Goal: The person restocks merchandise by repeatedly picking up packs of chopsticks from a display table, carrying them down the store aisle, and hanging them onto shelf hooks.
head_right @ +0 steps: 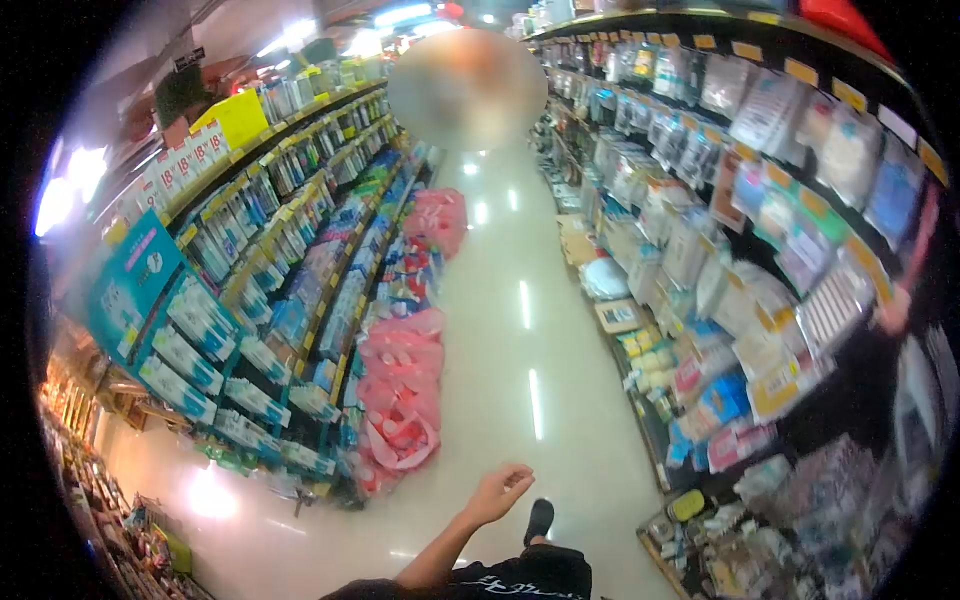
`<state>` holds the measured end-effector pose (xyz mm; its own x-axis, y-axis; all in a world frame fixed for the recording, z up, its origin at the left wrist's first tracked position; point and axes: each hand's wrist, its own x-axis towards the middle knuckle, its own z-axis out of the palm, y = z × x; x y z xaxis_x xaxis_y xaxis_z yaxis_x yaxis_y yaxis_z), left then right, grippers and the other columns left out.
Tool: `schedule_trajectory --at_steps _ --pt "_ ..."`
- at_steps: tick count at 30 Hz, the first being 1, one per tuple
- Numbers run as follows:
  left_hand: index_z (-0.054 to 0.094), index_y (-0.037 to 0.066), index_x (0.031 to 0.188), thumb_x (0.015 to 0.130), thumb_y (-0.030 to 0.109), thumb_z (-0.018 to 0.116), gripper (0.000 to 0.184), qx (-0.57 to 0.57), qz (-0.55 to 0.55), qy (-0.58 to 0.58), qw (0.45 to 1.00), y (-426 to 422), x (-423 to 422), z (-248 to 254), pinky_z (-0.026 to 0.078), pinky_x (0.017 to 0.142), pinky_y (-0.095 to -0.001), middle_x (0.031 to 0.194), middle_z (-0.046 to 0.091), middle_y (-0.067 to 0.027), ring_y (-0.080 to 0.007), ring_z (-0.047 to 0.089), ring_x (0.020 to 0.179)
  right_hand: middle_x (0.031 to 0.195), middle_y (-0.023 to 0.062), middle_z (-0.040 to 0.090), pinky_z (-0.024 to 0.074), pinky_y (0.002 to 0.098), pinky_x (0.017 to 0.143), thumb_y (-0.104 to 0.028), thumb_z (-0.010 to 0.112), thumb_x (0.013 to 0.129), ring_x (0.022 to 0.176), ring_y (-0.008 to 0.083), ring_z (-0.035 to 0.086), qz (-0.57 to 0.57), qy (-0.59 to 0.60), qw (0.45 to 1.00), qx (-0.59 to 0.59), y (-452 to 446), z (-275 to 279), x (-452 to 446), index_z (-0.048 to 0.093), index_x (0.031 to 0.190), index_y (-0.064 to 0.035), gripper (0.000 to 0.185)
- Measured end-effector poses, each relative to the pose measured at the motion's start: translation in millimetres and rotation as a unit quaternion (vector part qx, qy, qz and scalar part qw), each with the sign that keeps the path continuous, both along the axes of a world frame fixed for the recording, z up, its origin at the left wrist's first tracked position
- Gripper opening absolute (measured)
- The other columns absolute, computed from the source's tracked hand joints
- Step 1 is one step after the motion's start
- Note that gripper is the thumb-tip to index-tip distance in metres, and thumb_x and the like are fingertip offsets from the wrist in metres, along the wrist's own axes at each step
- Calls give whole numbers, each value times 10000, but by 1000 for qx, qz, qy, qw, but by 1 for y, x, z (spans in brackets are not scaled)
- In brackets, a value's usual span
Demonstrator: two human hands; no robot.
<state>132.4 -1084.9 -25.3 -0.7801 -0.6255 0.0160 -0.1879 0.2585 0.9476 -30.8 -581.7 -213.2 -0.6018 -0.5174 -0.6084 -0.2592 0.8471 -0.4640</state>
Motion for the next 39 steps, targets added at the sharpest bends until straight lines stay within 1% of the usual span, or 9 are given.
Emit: schedule_trajectory --at_steps 5,9,16,20,26,29,32,36,39 --pt "596 14 1127 925 300 570 351 -60 -78 -111 989 -81 -29 -26 506 821 -378 1045 666 -151 -280 654 933 942 230 662 496 445 819 -230 637 801 928 406 640 128 164 952 -224 -268 -42 -104 631 1123 -61 364" --pt "591 2 1142 920 296 567 369 -72 -77 -182 978 -130 -27 -60 502 838 -396 1073 657 -177 -323 644 958 634 132 538 422 368 560 -196 651 839 569 228 511 35 106 894 -434 -556 141 -146 569 841 10 222" --pt "620 -13 1115 911 295 596 370 29 54 -186 981 -214 -48 -90 511 819 -369 1037 668 -191 -304 659 920 768 114 632 480 327 646 -158 677 845 672 217 577 153 -18 831 -534 -783 307 -175 630 1012 -16 225" --pt "619 -2 1129 909 298 605 372 52 58 -175 981 -299 -106 -97 511 817 -359 1030 673 -181 -288 662 912 1194 183 620 472 398 931 -112 663 830 1079 369 594 218 104 803 -544 -839 241 -218 616 1197 -56 374" --pt "612 31 1161 914 288 614 356 41 -8 -112 993 -487 -224 -63 505 841 -357 1044 679 -146 -259 655 941 841 225 619 471 474 692 -261 616 839 822 428 594 192 95 960 -178 -753 54 -312 617 1062 -97 277" --pt "602 29 1167 907 240 635 336 -32 38 4 999 -587 -294 -11 501 871 -356 1048 679 -118 -228 646 964 706 211 604 462 461 650 -271 644 797 721 406 605 98 58 992 -58 -678 70 -334 632 865 -35 247" --pt "600 17 1155 897 194 651 317 -35 48 94 994 -659 -351 58 503 877 -336 1073 674 -111 -202 642 974 849 290 603 455 470 647 -92 590 765 732 398 591 9 64 993 -102 -657 73 -347 496 1247 20 504" --pt "595 1 1135 902 189 647 304 9 32 115 993 -735 -415 57 500 874 -319 1095 665 -114 -183 629 999 672 195 606 465 443 620 -302 670 785 660 383 606 -47 115 991 -55 -773 71 -410 630 811 -11 295" --pt "584 -8 1146 909 208 641 325 63 -3 49 997 -772 -455 16 495 868 -314 1093 657 -106 -174 621 999 732 172 650 478 398 632 -317 674 829 686 261 637 -47 51 976 -209 -936 95 -460 639 960 23 366"
